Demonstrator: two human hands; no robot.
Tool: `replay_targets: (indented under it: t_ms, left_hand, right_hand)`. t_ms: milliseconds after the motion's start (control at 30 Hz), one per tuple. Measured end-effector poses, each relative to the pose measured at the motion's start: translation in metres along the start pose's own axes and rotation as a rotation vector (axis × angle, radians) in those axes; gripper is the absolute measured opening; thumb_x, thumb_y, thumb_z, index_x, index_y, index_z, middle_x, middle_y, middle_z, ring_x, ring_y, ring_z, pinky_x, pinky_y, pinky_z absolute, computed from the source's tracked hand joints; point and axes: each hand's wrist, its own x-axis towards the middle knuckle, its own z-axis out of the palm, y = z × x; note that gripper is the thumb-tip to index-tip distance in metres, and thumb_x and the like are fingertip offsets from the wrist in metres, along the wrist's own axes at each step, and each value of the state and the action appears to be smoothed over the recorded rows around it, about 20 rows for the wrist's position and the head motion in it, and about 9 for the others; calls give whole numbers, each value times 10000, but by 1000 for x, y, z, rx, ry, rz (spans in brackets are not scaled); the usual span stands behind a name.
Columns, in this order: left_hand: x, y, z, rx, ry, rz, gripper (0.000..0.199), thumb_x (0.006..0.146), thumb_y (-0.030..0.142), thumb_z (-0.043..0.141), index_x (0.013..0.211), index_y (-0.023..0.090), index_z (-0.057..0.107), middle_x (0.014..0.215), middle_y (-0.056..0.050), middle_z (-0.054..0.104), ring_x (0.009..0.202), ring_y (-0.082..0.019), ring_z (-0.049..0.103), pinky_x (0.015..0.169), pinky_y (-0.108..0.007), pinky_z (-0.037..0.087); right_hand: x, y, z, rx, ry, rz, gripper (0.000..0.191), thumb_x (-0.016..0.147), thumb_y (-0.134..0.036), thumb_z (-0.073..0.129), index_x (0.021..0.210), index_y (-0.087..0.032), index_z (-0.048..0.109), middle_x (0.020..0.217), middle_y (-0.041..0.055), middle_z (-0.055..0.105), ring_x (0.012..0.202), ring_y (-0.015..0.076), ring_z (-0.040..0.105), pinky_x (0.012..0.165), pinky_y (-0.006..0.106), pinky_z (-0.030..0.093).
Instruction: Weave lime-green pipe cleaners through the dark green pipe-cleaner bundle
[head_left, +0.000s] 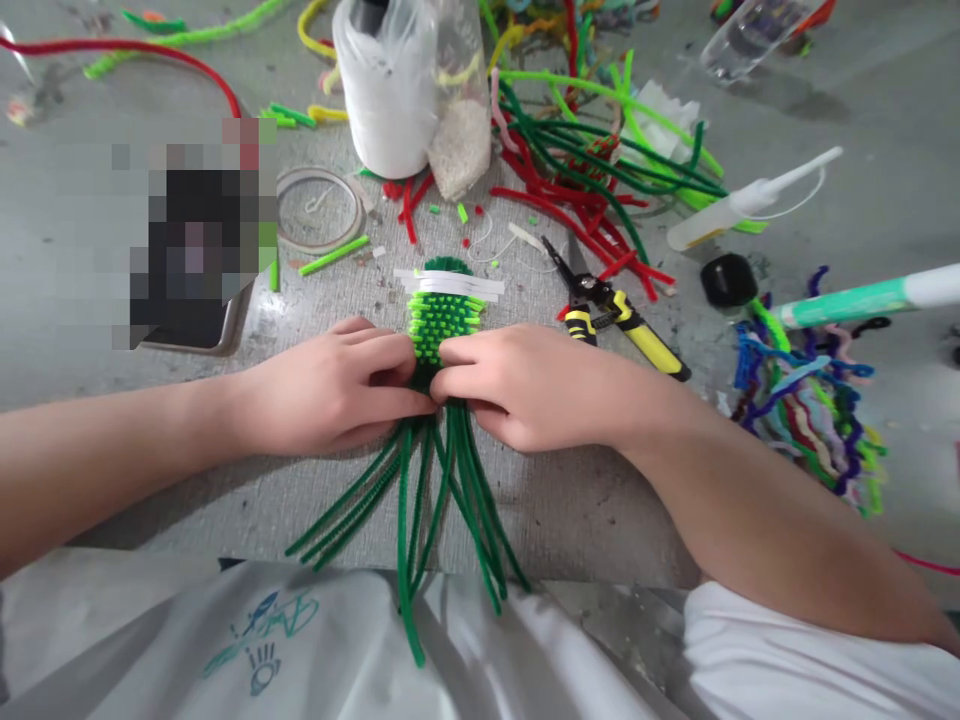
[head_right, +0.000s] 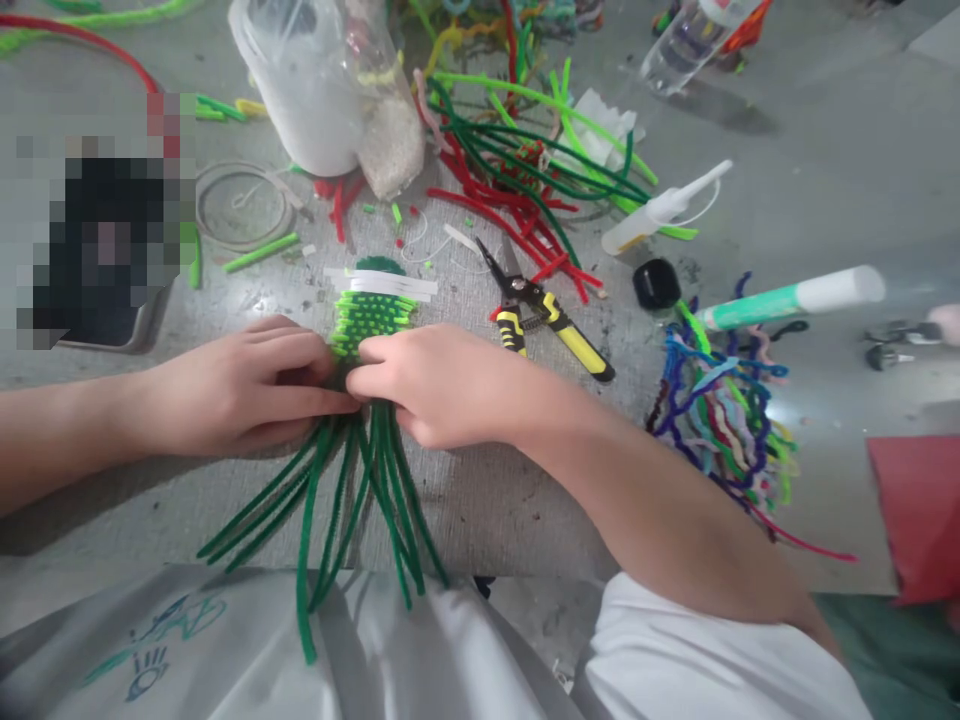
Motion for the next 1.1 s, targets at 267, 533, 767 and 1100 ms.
replay_targets:
  t_ms: [267,533,767,1100]
  left_hand:
    - [0,1,1,44,24,-121,312,1100,176,491,1125,204,801,972,-82,701,828,-224,647,791,-350,562]
    - [0,2,4,71,-8,-126,288,1093,169,533,1132,208,815,1013,-91,720,852,-215,667,805,-356,591]
    - [-1,1,5,68,-6,-116,303,1095,169,539,1229,213,808,1009,-89,716,853,-210,670,806,-345,583]
    - [-2,-2,4,99,-14,-55,313,1118,192,514,1213,236,808,995,-78,696,820,-213,644,794,-346,537]
  right_hand:
    - [-2,-5,-1,-16,-4,32,235,1034,-135,638,1220,-167,777,1062,89,747,898,221,638,737,347,342]
    - [4,-32,-11,-108,-111,184,257,998,-149,657,1218,-191,784,1024,108,790,813,232,642,667,365,229]
    - [4,-38,-15,-46,-223,212,310,988,-137,641,1246,-210,796,1025,99,825,784,226,660,638,361,226]
    - [1,-37,-17,-93,-141,225,227,995,-167,627,1139,-188,801,972,105,811,776,225,650,655,358,224]
